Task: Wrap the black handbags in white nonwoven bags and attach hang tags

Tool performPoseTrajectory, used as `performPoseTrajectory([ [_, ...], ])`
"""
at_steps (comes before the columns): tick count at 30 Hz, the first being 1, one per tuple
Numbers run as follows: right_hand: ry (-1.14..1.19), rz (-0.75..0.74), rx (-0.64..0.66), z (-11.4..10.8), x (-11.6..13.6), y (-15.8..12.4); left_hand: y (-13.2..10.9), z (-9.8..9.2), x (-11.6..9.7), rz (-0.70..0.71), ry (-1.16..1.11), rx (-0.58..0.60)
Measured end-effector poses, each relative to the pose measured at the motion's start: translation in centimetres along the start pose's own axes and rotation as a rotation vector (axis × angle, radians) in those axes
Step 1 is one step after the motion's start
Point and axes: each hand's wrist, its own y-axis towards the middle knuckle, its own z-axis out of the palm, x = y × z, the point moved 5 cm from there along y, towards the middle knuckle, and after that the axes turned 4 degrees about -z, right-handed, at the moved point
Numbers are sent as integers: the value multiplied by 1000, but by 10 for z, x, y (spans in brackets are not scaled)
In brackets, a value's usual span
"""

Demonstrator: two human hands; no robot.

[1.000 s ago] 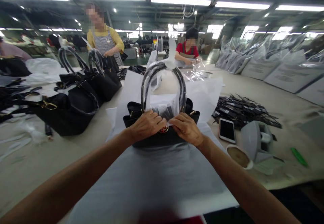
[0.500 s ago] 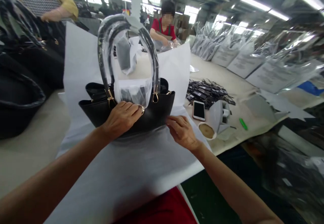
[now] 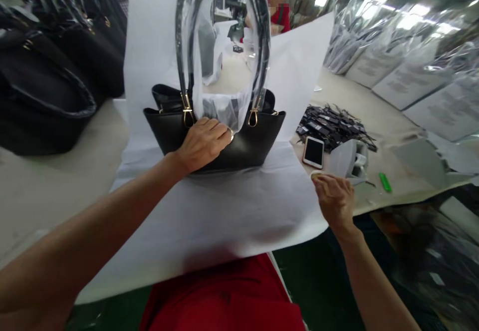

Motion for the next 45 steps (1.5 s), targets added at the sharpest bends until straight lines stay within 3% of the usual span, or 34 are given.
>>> performPoseTrajectory([
  [3,233,-263,-2,-6,66,-11,-1,5,1,-27,11,39],
  [7,495,-498,192,-4,148,-50,-2,8,1,-51,9,50],
  [11,481,-629,269,5,186,-84,-2,11,2,-66,-21,104],
  [18,315,-575,359,24,188,-85,-2,16,3,-104,-93,199],
  [23,247,-536,380,38,190,-71,-1,20,3,-128,-100,258],
  [29,221,-523,472,57,193,-50,1,18,3,-159,-116,434],
  [33,186,-474,485,69,191,-31,3,15,4,-187,-149,485],
  [38,186,-489,401,68,197,-20,4,15,4,-189,-149,525],
  [42,323,-606,495,65,206,-33,4,17,4,-204,-176,542],
  [45,340,-590,528,57,205,-39,4,17,4,-220,-190,541],
])
